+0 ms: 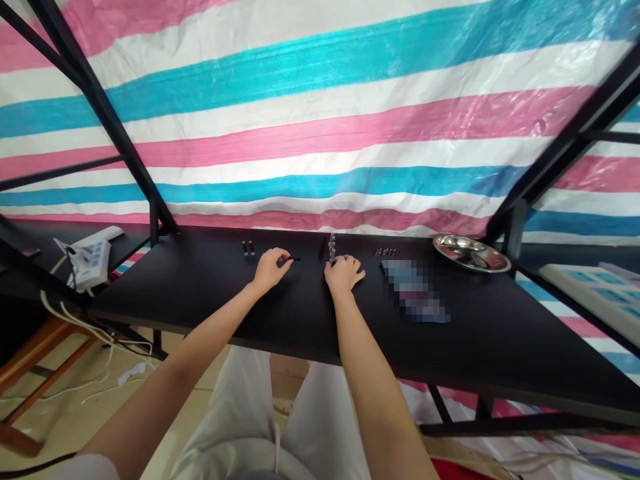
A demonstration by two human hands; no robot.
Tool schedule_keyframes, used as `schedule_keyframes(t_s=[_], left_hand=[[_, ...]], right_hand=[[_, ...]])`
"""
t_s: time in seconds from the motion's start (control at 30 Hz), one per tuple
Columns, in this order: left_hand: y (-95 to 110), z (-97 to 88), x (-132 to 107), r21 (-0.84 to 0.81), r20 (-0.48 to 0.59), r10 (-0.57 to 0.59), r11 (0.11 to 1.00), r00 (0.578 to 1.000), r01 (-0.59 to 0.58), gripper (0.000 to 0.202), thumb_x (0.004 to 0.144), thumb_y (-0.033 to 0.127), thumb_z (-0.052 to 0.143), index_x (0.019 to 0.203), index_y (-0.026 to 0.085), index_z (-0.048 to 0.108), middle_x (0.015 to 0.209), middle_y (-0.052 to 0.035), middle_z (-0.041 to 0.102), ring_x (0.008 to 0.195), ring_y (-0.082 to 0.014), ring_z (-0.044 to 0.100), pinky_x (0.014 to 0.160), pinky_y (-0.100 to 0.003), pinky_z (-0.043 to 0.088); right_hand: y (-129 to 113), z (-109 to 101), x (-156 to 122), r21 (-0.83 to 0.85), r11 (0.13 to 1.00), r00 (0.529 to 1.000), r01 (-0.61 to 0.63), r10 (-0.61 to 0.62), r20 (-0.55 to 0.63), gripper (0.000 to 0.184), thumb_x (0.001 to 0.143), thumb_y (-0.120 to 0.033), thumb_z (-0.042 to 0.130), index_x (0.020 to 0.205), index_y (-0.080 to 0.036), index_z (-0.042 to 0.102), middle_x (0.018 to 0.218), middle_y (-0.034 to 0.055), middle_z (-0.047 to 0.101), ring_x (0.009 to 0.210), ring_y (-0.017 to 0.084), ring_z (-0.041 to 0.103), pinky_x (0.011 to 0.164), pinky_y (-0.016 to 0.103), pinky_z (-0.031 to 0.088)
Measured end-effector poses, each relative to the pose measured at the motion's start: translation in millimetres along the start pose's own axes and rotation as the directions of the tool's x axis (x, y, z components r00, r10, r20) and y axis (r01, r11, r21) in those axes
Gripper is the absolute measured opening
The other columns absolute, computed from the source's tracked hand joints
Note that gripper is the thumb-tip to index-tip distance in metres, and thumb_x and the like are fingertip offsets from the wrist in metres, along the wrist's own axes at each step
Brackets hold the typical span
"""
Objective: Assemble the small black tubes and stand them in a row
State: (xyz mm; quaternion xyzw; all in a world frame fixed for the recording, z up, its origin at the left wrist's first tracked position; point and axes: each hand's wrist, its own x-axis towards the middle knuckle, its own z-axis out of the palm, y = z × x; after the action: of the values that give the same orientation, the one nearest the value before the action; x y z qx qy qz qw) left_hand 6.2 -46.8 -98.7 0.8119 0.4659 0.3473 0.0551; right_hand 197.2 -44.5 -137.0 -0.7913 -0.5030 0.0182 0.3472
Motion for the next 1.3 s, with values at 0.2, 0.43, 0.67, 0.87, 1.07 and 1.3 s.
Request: schedule_keyframes(t_s=[0.2, 0.43, 0.67, 0.87, 1.07, 1.3], left_hand=[[-9, -1.4, -18, -0.230, -0.126, -0.127, 0.968, 0.984, 0.095, 0.008, 0.078, 0.025, 0.054, 0.083, 0.018, 0.055, 0.083, -0.0011, 0.061, 0.072, -0.0110, 0.054, 0.070, -0.025, 0.044], [-18, -5.9, -16, -0.345, -0.226, -0.169, 0.935, 0.959, 0.084, 0.008, 0.073, 0.021, 0.057, 0.080, 0.018, 0.056, 0.075, 0.0002, 0.059, 0.065, -0.0103, 0.054, 0.065, -0.024, 0.043], [-17, -2.7, -19, -0.347, -0.178, -0.113, 0.937, 0.978, 0.045, 0.009, 0.069, 0.018, 0.058, 0.077, 0.018, 0.056, 0.073, 0.0015, 0.058, 0.066, -0.0101, 0.054, 0.065, -0.024, 0.042], [-16, -4.3, -19, -0.338, -0.184, -0.136, 0.939, 0.973, 0.067, 0.007, 0.070, 0.020, 0.058, 0.077, 0.018, 0.056, 0.070, 0.0017, 0.057, 0.065, -0.0105, 0.054, 0.064, -0.024, 0.042], [-15, -5.1, -18, -0.355, -0.199, -0.141, 0.933, 0.970, 0.063, 0.009, 0.075, 0.026, 0.057, 0.078, 0.018, 0.058, 0.074, -0.0002, 0.061, 0.065, -0.0106, 0.055, 0.063, -0.024, 0.042], [-13, -5.6, -18, -0.378, -0.208, -0.148, 0.924, 0.967, 0.061, 0.015, 0.078, 0.032, 0.056, 0.078, 0.018, 0.059, 0.075, -0.0014, 0.062, 0.065, -0.0109, 0.055, 0.063, -0.024, 0.043]], right_hand=[[-1, 3, 1, -0.006, 0.999, 0.999, -0.044, 0.044, 0.014, 0.019, 0.075, -0.028, 0.053, 0.087, -0.018, 0.064, 0.111, 0.0121, 0.052, 0.110, 0.030, 0.036, 0.094, 0.055, 0.019], [2, 7, 3, -0.002, 0.997, 0.997, -0.083, 0.083, 0.009, 0.018, 0.074, -0.030, 0.055, 0.086, -0.021, 0.065, 0.109, 0.0091, 0.053, 0.106, 0.027, 0.037, 0.096, 0.049, 0.017], [4, 9, 4, 0.026, 0.996, 0.996, -0.087, 0.087, 0.004, 0.016, 0.073, -0.029, 0.058, 0.085, -0.021, 0.065, 0.109, 0.0095, 0.053, 0.105, 0.028, 0.039, 0.096, 0.050, 0.016], [7, 11, 6, 0.048, 0.997, 0.998, -0.062, 0.063, -0.017, 0.013, 0.072, -0.028, 0.057, 0.079, -0.020, 0.065, 0.105, 0.0103, 0.054, 0.102, 0.028, 0.039, 0.093, 0.051, 0.017], [2, 8, -1, 0.047, 0.992, 0.993, 0.117, -0.116, -0.036, 0.012, 0.074, -0.028, 0.053, 0.073, -0.019, 0.061, 0.095, 0.0098, 0.057, 0.094, 0.026, 0.042, 0.085, 0.046, 0.023], [-24, -8, -23, 0.015, 0.884, 0.883, 0.467, -0.467, 0.041, 0.014, 0.081, -0.028, 0.047, 0.075, -0.019, 0.057, 0.074, 0.0024, 0.060, 0.076, 0.018, 0.047, 0.072, 0.033, 0.022]])
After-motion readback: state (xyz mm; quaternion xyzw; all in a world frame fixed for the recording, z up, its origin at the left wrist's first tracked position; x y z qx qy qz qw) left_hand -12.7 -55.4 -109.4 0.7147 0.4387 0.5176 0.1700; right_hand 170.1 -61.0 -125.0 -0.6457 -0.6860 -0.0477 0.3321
